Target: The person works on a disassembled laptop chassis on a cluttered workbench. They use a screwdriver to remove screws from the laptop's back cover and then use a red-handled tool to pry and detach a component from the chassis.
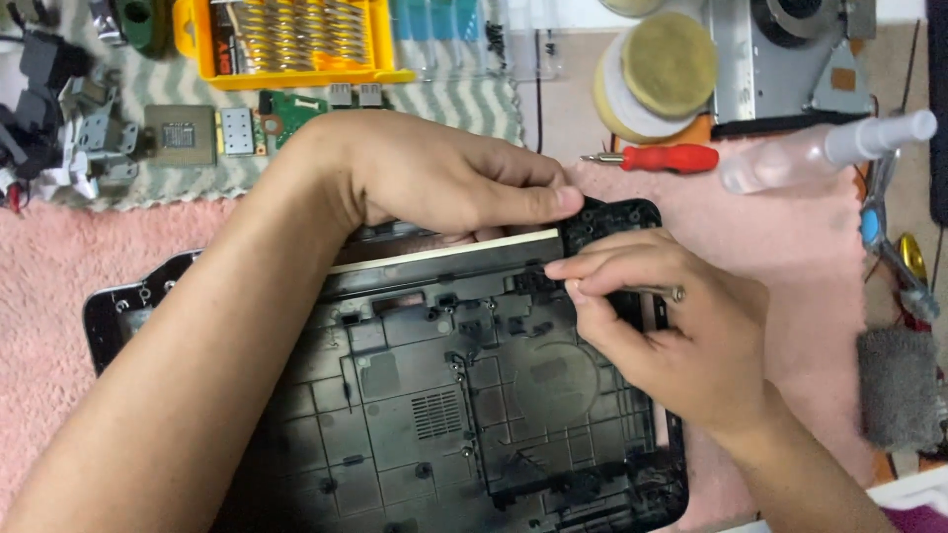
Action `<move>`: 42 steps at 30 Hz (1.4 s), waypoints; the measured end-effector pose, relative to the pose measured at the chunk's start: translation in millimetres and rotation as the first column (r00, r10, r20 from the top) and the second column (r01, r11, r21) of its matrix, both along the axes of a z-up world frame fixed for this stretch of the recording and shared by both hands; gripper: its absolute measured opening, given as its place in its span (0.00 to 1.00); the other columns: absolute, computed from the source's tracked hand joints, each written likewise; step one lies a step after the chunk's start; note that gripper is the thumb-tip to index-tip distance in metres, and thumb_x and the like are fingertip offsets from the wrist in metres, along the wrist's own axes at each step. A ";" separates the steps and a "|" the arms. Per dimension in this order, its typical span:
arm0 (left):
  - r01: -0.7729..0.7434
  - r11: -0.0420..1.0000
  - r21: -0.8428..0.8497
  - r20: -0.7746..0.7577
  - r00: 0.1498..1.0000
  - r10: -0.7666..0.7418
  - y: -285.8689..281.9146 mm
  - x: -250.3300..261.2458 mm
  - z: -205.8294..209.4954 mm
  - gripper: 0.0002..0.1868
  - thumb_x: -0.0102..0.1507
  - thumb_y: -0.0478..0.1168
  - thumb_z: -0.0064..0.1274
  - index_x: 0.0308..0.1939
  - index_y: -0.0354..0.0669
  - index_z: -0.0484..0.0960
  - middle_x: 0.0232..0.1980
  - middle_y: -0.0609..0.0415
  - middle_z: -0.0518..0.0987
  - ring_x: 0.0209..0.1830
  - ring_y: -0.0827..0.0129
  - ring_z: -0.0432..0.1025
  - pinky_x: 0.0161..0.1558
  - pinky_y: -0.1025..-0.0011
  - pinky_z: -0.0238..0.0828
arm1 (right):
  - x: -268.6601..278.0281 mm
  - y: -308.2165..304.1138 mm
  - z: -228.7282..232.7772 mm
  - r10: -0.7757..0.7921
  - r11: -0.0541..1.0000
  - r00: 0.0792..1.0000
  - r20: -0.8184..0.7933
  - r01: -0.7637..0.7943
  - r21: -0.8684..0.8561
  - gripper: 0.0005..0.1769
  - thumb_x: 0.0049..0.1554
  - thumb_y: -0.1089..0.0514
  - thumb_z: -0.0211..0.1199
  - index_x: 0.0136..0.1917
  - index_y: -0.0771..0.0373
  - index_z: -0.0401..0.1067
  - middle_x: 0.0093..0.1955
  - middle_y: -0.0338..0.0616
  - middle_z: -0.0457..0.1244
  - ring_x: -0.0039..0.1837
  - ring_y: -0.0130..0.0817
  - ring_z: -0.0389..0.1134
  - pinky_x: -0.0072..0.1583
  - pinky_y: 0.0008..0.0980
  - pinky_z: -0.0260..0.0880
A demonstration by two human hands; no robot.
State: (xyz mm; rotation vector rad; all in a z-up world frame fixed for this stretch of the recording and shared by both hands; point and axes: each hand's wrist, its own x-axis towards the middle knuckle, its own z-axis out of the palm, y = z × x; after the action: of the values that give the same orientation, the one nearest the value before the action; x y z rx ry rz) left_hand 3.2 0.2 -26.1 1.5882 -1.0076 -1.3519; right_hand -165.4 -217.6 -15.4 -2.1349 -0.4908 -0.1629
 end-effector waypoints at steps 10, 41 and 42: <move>-0.122 0.946 0.301 0.088 0.991 0.100 -2.2 -2.7 11.2 0.55 0.65 0.77 0.38 0.92 0.60 0.62 0.98 0.65 0.58 0.95 0.72 0.55 0.84 0.67 0.55 | 3.3 -0.4 4.9 -0.007 1.000 1.000 0.005 0.007 0.031 0.12 0.63 0.77 0.73 0.53 0.68 0.74 0.51 0.53 0.77 0.58 0.41 0.85 0.63 0.31 0.86; -0.083 0.990 0.114 -0.078 0.993 0.092 -0.2 -4.4 16.5 0.21 0.78 0.63 0.40 0.48 0.55 0.78 0.34 0.69 0.61 0.30 0.78 0.54 0.31 0.74 0.58 | 2.1 -2.1 7.2 0.032 0.998 0.996 0.085 -0.036 0.042 0.12 0.61 0.80 0.72 0.50 0.71 0.73 0.49 0.57 0.76 0.56 0.44 0.85 0.61 0.33 0.85; -0.070 0.984 0.163 -0.067 0.994 0.082 -1.6 -5.7 23.8 0.23 0.77 0.64 0.38 0.52 0.55 0.79 0.36 0.68 0.62 0.31 0.78 0.55 0.32 0.74 0.60 | -0.1 -2.9 8.7 0.008 0.996 0.999 0.050 -0.012 0.086 0.12 0.61 0.80 0.72 0.50 0.71 0.73 0.50 0.57 0.76 0.56 0.44 0.85 0.61 0.33 0.86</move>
State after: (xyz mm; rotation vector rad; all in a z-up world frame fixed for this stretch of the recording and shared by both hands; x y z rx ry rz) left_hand -2.5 -1.4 -2.2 1.6650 -0.8030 -1.4579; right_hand -165.5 -220.5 -6.7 -2.0474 -0.5140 -0.2280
